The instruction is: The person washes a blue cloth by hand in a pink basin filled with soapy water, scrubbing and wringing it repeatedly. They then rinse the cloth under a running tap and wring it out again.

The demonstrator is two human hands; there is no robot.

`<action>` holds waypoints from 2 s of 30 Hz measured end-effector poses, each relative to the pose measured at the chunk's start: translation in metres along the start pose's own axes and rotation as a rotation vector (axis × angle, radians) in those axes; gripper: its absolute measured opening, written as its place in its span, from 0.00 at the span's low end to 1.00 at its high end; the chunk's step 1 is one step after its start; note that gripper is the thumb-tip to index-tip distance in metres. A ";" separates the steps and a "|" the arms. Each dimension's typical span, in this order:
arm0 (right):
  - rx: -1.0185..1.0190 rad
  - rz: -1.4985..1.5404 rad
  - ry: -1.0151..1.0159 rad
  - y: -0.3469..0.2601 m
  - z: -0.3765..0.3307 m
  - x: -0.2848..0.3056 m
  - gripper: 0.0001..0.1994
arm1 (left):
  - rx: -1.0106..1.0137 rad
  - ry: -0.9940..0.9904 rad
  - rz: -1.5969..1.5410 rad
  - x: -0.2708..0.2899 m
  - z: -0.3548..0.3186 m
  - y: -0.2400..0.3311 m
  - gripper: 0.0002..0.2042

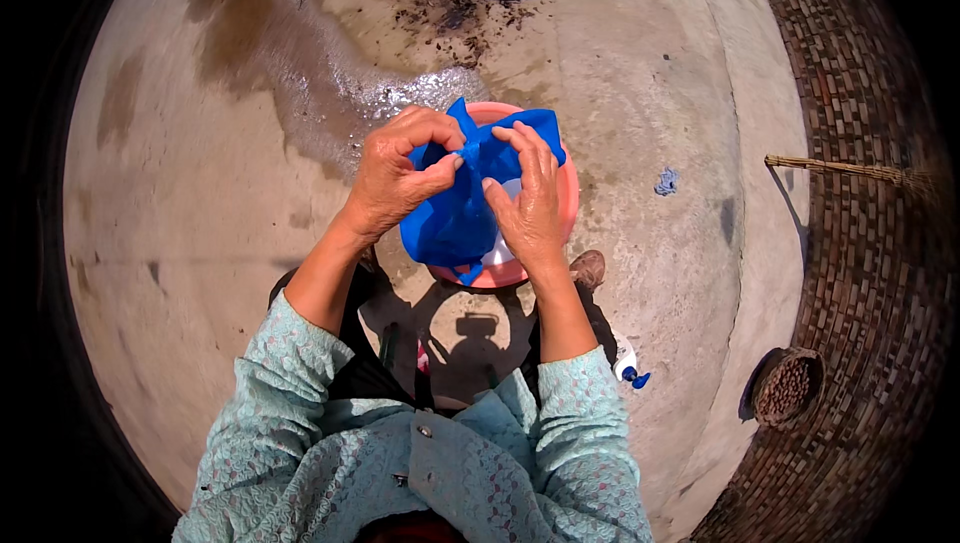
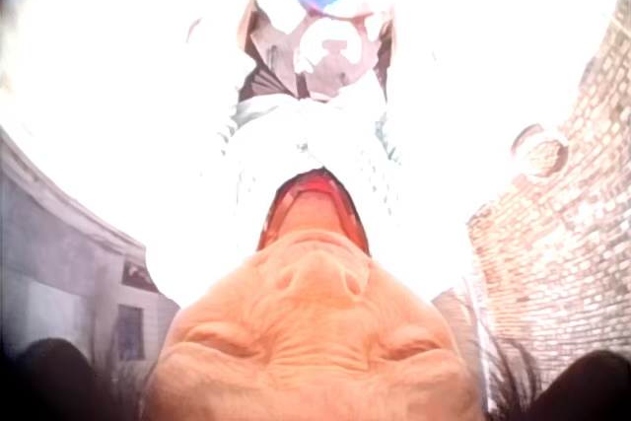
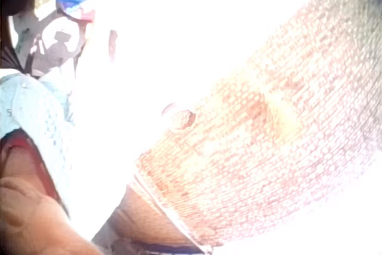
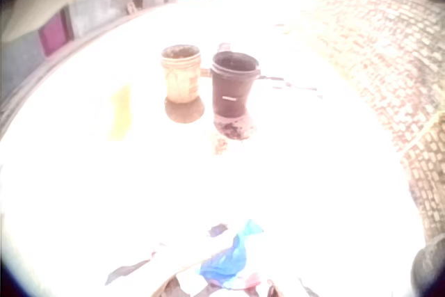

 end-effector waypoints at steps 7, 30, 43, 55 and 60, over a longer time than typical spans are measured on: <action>0.193 -0.399 0.090 -0.009 -0.001 0.002 0.17 | 0.211 -0.108 -0.390 -0.001 -0.002 -0.016 0.06; -0.402 1.413 -0.011 0.049 -0.003 0.011 0.18 | 0.535 -0.119 -0.412 0.000 -0.007 -0.038 0.23; -0.308 1.195 0.185 0.068 0.003 0.033 0.12 | 0.229 -0.004 -0.130 0.007 -0.003 -0.036 0.10; -0.253 0.377 0.444 0.051 -0.009 0.046 0.17 | -0.282 0.097 0.441 -0.016 -0.010 0.027 0.11; -0.269 0.497 0.377 0.049 -0.017 0.028 0.14 | -0.322 0.068 0.567 -0.024 -0.013 0.030 0.11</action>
Point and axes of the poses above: each hand's wrist, its own z-axis towards the middle knuckle, its own x-axis out of the back of the hand, y = z × x, the point moved 9 cm from there along z, towards the middle knuckle, and after that the axes turned 3 degrees about -x, right-handed, at the moved point
